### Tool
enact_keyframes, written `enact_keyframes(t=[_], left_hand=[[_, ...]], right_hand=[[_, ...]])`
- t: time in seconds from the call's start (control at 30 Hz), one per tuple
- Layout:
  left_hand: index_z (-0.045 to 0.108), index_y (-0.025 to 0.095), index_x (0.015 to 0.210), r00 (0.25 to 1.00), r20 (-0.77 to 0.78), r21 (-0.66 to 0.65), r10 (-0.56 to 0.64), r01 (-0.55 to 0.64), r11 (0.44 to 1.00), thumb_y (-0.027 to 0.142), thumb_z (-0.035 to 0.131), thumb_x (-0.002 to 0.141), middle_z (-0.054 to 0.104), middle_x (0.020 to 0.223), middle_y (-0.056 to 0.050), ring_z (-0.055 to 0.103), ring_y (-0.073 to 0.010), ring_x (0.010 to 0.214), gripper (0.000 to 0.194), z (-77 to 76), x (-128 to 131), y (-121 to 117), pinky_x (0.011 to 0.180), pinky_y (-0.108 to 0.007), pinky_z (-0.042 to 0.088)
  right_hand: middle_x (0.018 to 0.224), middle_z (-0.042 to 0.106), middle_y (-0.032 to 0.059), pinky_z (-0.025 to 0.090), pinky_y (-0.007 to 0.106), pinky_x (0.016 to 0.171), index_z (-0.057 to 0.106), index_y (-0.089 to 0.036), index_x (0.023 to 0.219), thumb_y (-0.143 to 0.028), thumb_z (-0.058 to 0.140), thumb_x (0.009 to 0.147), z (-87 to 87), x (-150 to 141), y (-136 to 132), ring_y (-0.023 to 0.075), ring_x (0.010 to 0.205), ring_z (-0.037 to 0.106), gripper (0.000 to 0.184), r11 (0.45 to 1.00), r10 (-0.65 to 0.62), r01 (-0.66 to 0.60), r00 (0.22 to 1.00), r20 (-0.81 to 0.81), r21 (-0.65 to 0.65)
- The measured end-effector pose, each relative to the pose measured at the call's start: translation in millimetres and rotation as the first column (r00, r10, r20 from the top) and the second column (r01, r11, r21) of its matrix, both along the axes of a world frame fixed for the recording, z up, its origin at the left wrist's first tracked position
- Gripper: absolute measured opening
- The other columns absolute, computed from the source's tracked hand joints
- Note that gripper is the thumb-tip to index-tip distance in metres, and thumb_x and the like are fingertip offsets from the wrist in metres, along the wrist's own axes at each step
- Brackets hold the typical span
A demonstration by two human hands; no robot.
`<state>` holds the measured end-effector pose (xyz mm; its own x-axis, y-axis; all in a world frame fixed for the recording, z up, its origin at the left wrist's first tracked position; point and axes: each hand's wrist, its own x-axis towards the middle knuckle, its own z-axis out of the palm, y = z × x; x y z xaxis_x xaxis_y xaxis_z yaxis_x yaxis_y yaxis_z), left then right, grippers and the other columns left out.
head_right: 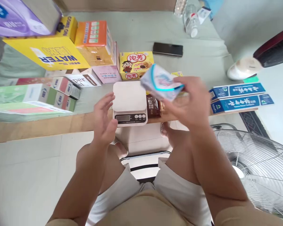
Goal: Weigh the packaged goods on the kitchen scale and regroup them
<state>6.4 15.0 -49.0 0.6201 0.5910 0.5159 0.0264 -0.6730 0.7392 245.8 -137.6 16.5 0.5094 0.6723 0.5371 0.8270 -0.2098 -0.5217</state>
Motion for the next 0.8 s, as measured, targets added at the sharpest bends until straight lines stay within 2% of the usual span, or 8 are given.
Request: enact_keyframes(t=[0.1, 0.17, 0.23, 0.33, 0.43, 0.6, 0.7, 0.8], left_hand=[[0.048, 0.028, 0.145, 0.998, 0.064, 0.042, -0.023, 0.02, 0.999, 0.061, 0.044, 0.104, 0.06, 0.152, -0.017, 0.056, -0.0344, 0.147, 0.053, -0.3, 20, -1, 0.119, -0.055, 0.049], [0.052, 0.025, 0.139, 0.996, 0.093, 0.07, 0.005, -0.012, 0.997, 0.059, 0.046, 0.104, 0.066, 0.142, -0.016, 0.062, -0.0331, 0.139, 0.049, -0.2, 31, 0, 0.116, -0.053, 0.05], [0.056, 0.024, 0.132, 0.99, 0.133, 0.095, 0.05, -0.063, 0.993, 0.059, 0.045, 0.104, 0.069, 0.132, -0.015, 0.067, -0.0318, 0.129, 0.046, -0.7, 38, 1, 0.112, -0.051, 0.053], [0.059, 0.024, 0.12, 0.971, 0.226, 0.141, 0.076, -0.11, 0.984, 0.057, 0.042, 0.105, 0.072, 0.117, -0.012, 0.071, -0.0297, 0.114, 0.04, -2.3, 39, -1, 0.103, -0.049, 0.055], [0.06, 0.025, 0.112, 0.962, 0.261, 0.168, 0.086, -0.132, 0.977, 0.053, 0.045, 0.105, 0.073, 0.109, -0.01, 0.071, -0.0283, 0.107, 0.032, -3.6, 30, -4, 0.097, -0.048, 0.056], [0.059, 0.025, 0.107, 0.968, 0.188, 0.121, 0.166, -0.191, 0.974, 0.063, 0.04, 0.102, 0.072, 0.105, -0.011, 0.071, -0.0305, 0.103, 0.043, -2.5, 17, -6, 0.097, -0.051, 0.056], [0.06, 0.024, 0.106, 0.975, 0.141, 0.108, 0.171, -0.187, 0.976, 0.068, 0.035, 0.101, 0.072, 0.104, -0.012, 0.071, -0.0304, 0.104, 0.051, -1.0, 17, -9, 0.097, -0.051, 0.057], [0.061, 0.024, 0.107, 0.98, 0.103, 0.107, 0.17, -0.18, 0.978, 0.069, 0.035, 0.102, 0.073, 0.106, -0.013, 0.071, -0.0301, 0.104, 0.053, 0.3, 17, -9, 0.096, -0.05, 0.057]], right_hand=[[0.117, 0.075, 0.0199, 0.062, 0.055, 0.089, 0.072, -0.023, 0.115, -0.049, 0.078, 0.075, -10.6, 23, -48, 0.0373, 0.104, 0.074, 0.048, 0.965, -0.256, 0.256, 0.967, -0.015, 0.048], [0.116, 0.075, 0.0184, 0.063, 0.054, 0.089, 0.072, -0.024, 0.113, -0.049, 0.077, 0.074, -26.4, 23, -70, 0.035, 0.101, 0.075, 0.046, 0.934, -0.356, 0.358, 0.928, -0.109, -0.003], [0.11, 0.075, 0.0134, 0.064, 0.053, 0.088, 0.073, -0.026, 0.108, -0.05, 0.075, 0.073, -44.7, 17, -81, 0.0309, 0.093, 0.074, 0.043, 0.905, -0.426, 0.415, 0.886, -0.182, -0.097], [0.1, 0.072, 0.0075, 0.062, 0.054, 0.09, 0.072, -0.026, 0.103, -0.051, 0.076, 0.069, -66.3, 10, -81, 0.0254, 0.081, 0.068, 0.041, 0.86, -0.506, 0.475, 0.841, -0.192, -0.186], [0.104, 0.067, 0.0078, 0.06, 0.053, 0.092, 0.069, -0.025, 0.102, -0.053, 0.077, 0.069, -75.3, 9, -72, 0.0245, 0.083, 0.065, 0.044, 0.846, -0.521, 0.479, 0.836, -0.173, -0.233], [0.116, 0.066, 0.0111, 0.052, 0.057, 0.107, 0.064, -0.026, 0.115, -0.053, 0.075, 0.074, -76.9, 9, -65, 0.0339, 0.118, 0.063, 0.051, 0.882, -0.418, 0.364, 0.898, -0.141, -0.298], [0.124, 0.067, 0.0121, 0.049, 0.06, 0.11, 0.063, -0.027, 0.128, -0.046, 0.07, 0.079, -79.7, 4, -68, 0.0338, 0.12, 0.064, 0.053, 0.908, -0.34, 0.291, 0.932, -0.124, -0.302], [0.123, 0.068, 0.0134, 0.05, 0.062, 0.109, 0.065, -0.027, 0.131, -0.041, 0.064, 0.081, -79.5, -2, -73, 0.0351, 0.12, 0.066, 0.052, 0.91, -0.349, 0.316, 0.934, -0.081, -0.269]])
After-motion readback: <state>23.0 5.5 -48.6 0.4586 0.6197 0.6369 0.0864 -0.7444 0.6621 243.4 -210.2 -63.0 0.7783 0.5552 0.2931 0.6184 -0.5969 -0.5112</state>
